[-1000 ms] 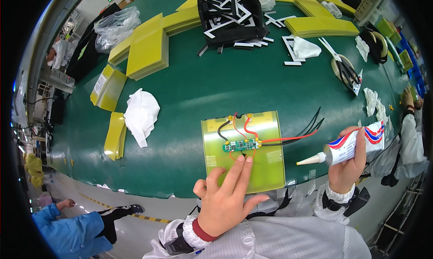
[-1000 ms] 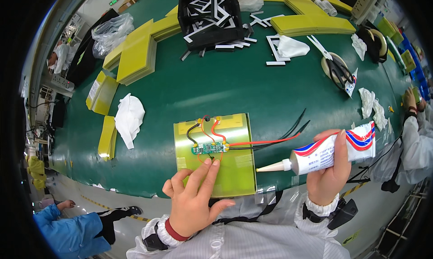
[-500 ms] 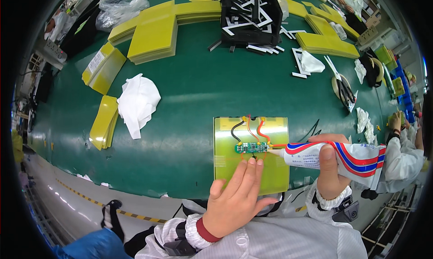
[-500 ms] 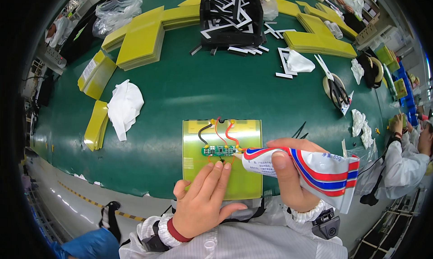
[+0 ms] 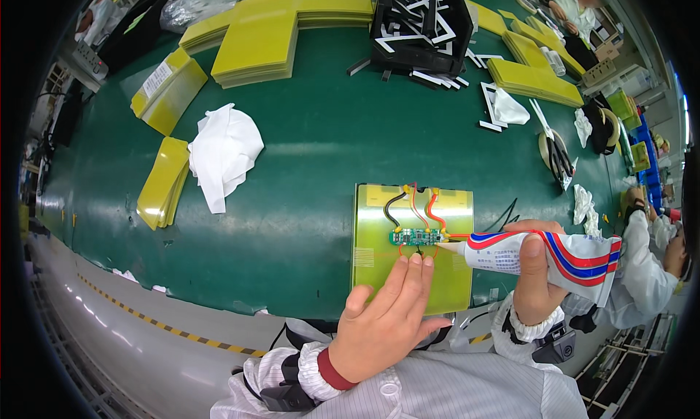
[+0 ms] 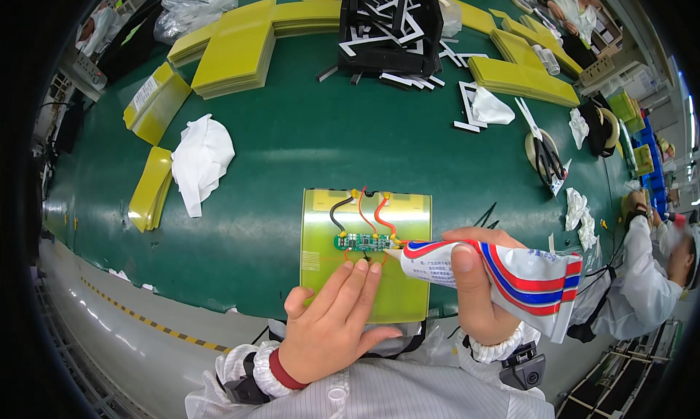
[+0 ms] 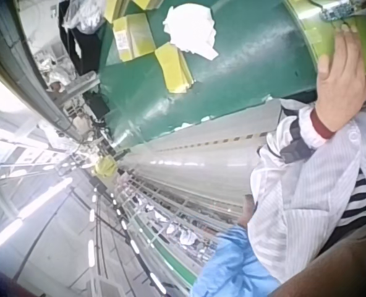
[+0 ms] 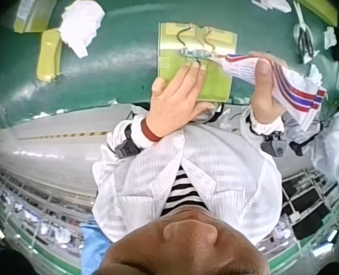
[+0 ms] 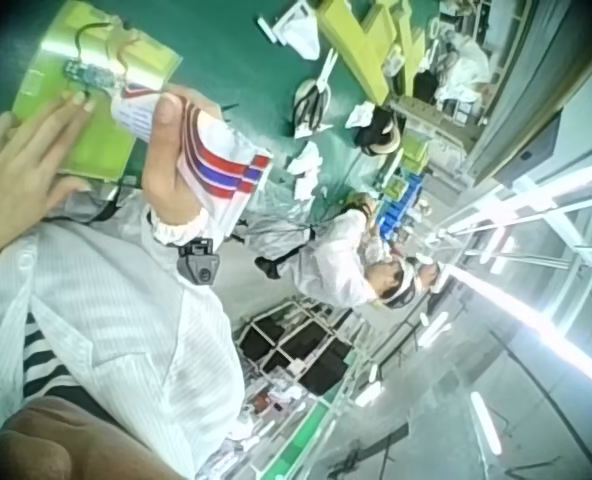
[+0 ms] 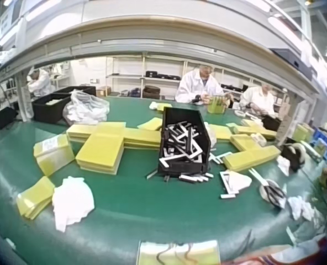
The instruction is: Applying glue and yellow insulation panels to a battery pack assembly.
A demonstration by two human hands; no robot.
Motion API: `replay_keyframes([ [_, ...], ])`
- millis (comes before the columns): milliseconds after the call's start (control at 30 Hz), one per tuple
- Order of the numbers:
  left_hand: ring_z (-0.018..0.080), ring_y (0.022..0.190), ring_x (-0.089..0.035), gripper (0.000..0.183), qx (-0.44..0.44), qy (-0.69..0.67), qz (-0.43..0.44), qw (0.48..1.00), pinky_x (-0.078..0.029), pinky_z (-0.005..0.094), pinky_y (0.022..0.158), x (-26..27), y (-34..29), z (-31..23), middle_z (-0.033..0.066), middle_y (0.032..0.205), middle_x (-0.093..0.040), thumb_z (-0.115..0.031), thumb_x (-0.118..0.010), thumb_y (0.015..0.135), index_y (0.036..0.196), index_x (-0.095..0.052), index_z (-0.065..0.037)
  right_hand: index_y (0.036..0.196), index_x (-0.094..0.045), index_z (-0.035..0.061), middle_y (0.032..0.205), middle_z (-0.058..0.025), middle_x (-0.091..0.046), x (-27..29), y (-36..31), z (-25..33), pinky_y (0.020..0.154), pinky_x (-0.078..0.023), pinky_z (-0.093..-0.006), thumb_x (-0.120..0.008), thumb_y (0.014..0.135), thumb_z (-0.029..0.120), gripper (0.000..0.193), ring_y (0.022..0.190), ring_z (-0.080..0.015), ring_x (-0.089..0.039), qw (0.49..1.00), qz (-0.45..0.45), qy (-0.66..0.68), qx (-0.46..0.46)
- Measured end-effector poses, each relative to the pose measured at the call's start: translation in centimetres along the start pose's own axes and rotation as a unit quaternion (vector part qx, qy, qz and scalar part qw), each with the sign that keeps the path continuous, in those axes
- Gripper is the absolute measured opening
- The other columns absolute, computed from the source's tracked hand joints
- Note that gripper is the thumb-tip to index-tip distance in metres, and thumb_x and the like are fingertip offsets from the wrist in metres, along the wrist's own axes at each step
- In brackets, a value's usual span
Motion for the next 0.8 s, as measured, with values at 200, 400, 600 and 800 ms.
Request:
replay_keyframes([
  [200,0.0115,0.107,-0.057,0.070,0.004,0.005,0.000,1.000,-0.024,0.0336,0.079,0.13,-0.05,0.00,0.0054,0.122,-0.059,-0.057,-0.060,0.080,0.127,-0.057,-0.005,0.095,-0.064,-0.0038,0.079,-0.0107,-0.067,-0.29,0.02,0.14,0.065,-0.049,-0.0252,-0.058,0.095,0.026,0.031,0.071,-0.0142,-0.064,1.000,0.006,0.016,-0.003],
  [400,0.0117,0.108,-0.057,0.070,0.003,0.002,-0.001,1.000,-0.024,0.0336,0.079,0.04,-0.02,-0.01,0.0053,0.122,-0.059,-0.056,-0.060,0.080,0.127,-0.057,-0.005,0.095,-0.064,-0.0039,0.080,-0.0109,-0.067,-0.33,0.02,0.00,0.066,-0.049,-0.0257,-0.058,0.095,0.025,0.030,0.071,-0.0142,-0.063,1.000,0.008,0.012,-0.002],
  [600,0.0118,0.108,-0.057,0.069,0.001,0.000,-0.002,1.000,-0.024,0.0336,0.079,0.10,-0.04,0.03,0.0054,0.122,-0.059,-0.056,-0.060,0.080,0.127,-0.057,-0.005,0.095,-0.064,-0.0040,0.081,-0.0110,-0.066,-0.40,-0.09,-0.12,0.067,-0.049,-0.0258,-0.058,0.094,0.025,0.030,0.072,-0.0142,-0.063,1.000,0.005,0.014,-0.011],
  [800,0.0116,0.107,-0.057,0.069,0.002,-0.001,-0.004,1.000,-0.024,0.0336,0.079,0.03,0.00,-0.01,0.0054,0.121,-0.060,-0.056,-0.060,0.080,0.126,-0.057,-0.005,0.096,-0.064,-0.0039,0.082,-0.0112,-0.066,-0.28,-0.05,-0.15,0.067,-0.049,-0.0260,-0.058,0.094,0.026,0.031,0.074,-0.0144,-0.063,1.000,0.005,0.007,-0.014],
])
Point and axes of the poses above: each hand's wrist, its own y-axis towards the middle knuckle, its own x-axis out of the back of the hand, z = x × y, the point moved 5 cm from there along y, towards the middle knuckle
